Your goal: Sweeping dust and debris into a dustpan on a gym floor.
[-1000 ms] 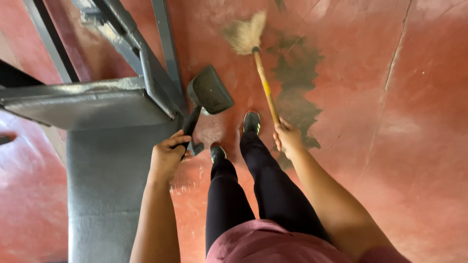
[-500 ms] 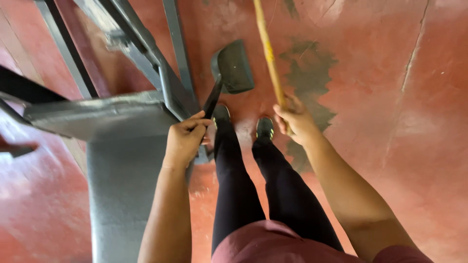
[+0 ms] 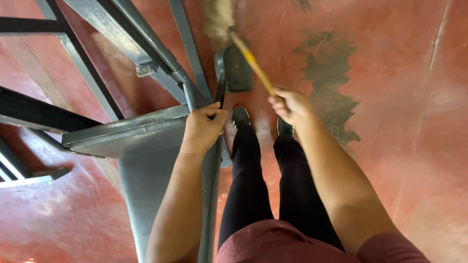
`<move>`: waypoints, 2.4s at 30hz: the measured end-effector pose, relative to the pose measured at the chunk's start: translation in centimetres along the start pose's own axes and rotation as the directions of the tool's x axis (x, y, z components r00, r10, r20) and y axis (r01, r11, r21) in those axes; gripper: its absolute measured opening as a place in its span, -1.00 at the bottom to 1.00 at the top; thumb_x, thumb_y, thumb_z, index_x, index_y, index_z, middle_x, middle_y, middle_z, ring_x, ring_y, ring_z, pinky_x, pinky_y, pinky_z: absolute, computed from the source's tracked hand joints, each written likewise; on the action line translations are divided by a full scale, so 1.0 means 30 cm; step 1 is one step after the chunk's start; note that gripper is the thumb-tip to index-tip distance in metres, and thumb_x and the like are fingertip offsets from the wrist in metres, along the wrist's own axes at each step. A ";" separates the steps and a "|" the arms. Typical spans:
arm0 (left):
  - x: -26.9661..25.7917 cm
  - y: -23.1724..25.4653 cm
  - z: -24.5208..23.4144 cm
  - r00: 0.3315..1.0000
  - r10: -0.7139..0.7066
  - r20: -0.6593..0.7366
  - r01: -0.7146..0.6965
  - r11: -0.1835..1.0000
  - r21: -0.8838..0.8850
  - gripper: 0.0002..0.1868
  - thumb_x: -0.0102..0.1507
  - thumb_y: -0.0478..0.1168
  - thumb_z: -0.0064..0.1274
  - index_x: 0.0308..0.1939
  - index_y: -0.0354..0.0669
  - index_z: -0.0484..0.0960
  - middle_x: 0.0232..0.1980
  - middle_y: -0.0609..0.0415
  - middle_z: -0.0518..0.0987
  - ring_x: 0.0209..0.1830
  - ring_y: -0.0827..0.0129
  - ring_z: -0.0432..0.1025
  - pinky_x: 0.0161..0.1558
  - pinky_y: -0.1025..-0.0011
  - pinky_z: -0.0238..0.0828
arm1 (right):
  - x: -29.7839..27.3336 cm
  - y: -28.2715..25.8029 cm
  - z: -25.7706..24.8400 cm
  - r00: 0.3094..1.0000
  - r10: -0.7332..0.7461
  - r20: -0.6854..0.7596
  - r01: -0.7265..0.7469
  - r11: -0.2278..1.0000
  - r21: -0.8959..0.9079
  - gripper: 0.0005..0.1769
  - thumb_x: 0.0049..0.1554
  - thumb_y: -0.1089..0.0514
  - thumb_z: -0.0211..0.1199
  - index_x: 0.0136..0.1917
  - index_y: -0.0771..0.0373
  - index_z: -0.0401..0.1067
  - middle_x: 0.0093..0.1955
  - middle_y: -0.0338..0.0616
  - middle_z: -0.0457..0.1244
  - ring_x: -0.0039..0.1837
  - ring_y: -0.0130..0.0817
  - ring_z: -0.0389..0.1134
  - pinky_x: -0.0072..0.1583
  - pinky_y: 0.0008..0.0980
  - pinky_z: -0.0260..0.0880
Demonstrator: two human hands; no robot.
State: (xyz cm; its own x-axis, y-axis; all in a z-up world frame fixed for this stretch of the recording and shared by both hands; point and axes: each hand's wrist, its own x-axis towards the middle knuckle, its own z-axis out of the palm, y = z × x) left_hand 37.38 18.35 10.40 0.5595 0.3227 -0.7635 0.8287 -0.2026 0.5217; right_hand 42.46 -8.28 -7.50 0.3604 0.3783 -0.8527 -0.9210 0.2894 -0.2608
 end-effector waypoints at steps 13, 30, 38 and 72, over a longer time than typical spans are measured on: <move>0.031 -0.023 -0.050 1.000 -0.013 0.009 0.011 0.979 0.203 -0.72 0.17 0.03 0.06 -0.21 0.08 0.79 0.18 0.30 0.65 0.11 0.09 0.54 0.17 0.11 0.52 | -0.190 0.141 0.296 0.975 -0.028 -0.218 0.043 0.997 0.068 -0.50 0.26 0.10 0.22 0.44 0.06 0.22 -0.36 -0.16 0.20 -0.51 -0.49 0.14 -0.56 -0.58 0.11; 0.015 0.067 -0.118 0.996 0.012 -0.085 -0.007 0.999 0.050 -0.76 0.13 -0.09 0.07 -0.23 0.09 0.81 0.12 0.25 0.68 -0.18 0.34 0.64 -0.04 0.34 0.63 | -0.122 -0.049 0.485 0.974 -0.106 -0.201 0.109 0.994 0.004 -0.58 0.26 0.13 0.20 0.38 0.11 0.32 -0.35 -0.12 0.22 -0.50 -0.48 0.16 -0.55 -0.62 0.08; 0.112 0.172 -0.119 0.994 0.041 -0.103 -0.032 0.996 0.088 -0.78 0.15 -0.08 0.08 -0.25 0.10 0.82 0.10 0.26 0.69 -0.03 0.24 0.61 0.01 0.25 0.61 | 0.183 -0.238 0.311 0.982 -0.104 -0.157 0.091 0.992 -0.083 -0.57 0.28 0.15 0.14 0.41 0.18 0.28 -0.31 -0.21 0.24 -0.43 -0.64 0.23 -0.50 -0.76 0.20; 0.254 0.278 0.013 0.987 -0.010 -0.162 0.049 0.970 0.236 -0.68 0.08 0.07 -0.04 -0.29 0.19 0.78 0.01 0.45 0.70 0.03 0.15 0.57 0.14 0.09 0.54 | 0.096 -0.304 0.504 0.939 -0.332 -0.085 0.307 0.925 -0.222 -0.43 0.24 0.28 0.22 0.50 0.19 0.26 -0.50 -0.02 0.16 -0.62 -0.38 0.16 -0.63 -0.47 0.10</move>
State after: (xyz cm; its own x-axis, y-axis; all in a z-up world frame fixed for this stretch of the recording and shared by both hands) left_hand 48.55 18.76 8.78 0.5411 0.4706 -0.6970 0.8350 -0.3991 0.3788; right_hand 54.14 3.48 -0.74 0.6317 0.1843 -0.7530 -0.7746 0.1887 -0.6036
